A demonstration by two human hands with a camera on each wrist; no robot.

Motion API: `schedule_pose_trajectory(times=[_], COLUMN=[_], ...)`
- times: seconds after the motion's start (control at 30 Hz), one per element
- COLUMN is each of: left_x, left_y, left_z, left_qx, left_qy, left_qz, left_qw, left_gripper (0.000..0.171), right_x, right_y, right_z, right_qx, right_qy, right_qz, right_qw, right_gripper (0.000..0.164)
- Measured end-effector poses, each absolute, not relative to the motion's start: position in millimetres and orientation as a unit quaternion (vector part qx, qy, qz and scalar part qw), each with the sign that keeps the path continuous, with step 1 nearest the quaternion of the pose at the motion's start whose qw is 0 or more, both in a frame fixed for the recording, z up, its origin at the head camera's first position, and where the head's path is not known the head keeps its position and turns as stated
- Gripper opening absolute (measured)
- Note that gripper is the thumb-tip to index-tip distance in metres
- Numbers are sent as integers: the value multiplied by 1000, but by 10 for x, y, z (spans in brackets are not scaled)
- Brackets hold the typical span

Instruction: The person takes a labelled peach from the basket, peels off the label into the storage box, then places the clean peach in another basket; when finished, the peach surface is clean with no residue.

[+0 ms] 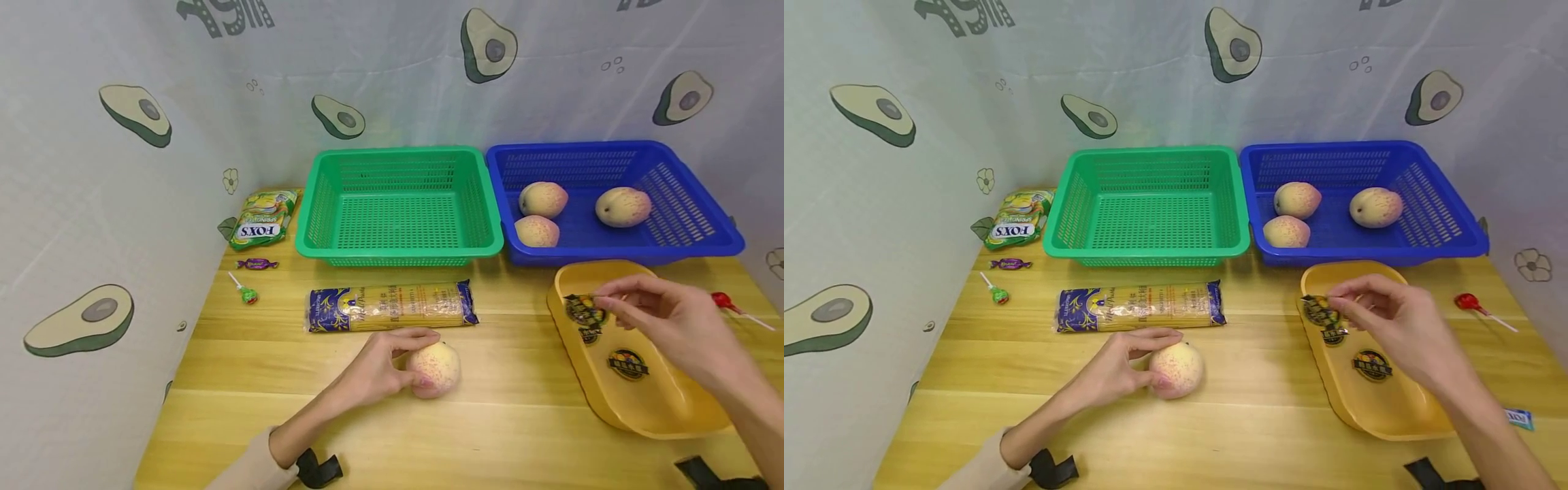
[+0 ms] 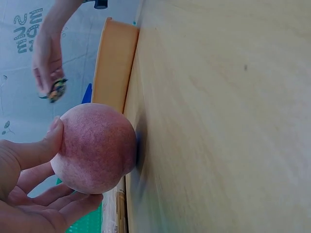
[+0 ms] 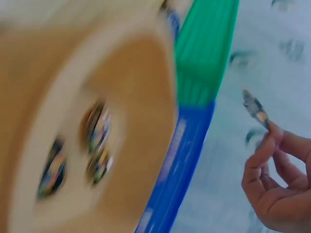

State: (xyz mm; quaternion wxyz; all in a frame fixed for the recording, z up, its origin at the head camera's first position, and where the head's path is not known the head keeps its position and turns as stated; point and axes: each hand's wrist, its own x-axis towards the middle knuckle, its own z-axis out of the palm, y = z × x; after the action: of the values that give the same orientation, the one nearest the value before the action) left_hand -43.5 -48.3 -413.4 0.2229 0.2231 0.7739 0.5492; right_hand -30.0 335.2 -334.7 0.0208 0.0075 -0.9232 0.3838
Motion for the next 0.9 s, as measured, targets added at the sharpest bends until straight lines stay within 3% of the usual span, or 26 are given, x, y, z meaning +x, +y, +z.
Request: schedule_pose_trajectory(times=[0.17, 0.3, 0.4, 0.53, 0.7, 0.8, 0.9], left_x=[-444, -453, -457, -457, -456, -458, -459], left_y=[-489, -501, -504, -500, -498, -498, -502], left_z=[-4143, -4145, -4142, -4138, -4140, -4144, -4147], left_qx=[217, 211, 212, 216, 222, 227, 234], left_qy=[779, 782, 780, 779, 778, 778, 776], left_qz=[545, 544, 546, 547, 548, 547, 546], left_qw=[222, 221, 221, 217, 211, 210, 211], left_gripper=[60, 59, 59, 59, 59, 59, 60], right_x=[-469, -595, -660, -687, -674, -702, -853], right_y=[3903, 4048, 4076, 4109, 4152, 4262, 4594], right_z=[-3500, -3628, -3701, -3753, -3688, -3554, -3483], right_qx=[-29, -18, -2, 18, 9, 7, 44], right_qy=[-943, -941, -946, -956, -962, -966, -947], right_qz=[327, 301, 267, 238, 236, 243, 319], right_qw=[-63, -155, -184, -172, -134, -84, 5], right_gripper=[23, 22, 18, 17, 27, 28, 30])
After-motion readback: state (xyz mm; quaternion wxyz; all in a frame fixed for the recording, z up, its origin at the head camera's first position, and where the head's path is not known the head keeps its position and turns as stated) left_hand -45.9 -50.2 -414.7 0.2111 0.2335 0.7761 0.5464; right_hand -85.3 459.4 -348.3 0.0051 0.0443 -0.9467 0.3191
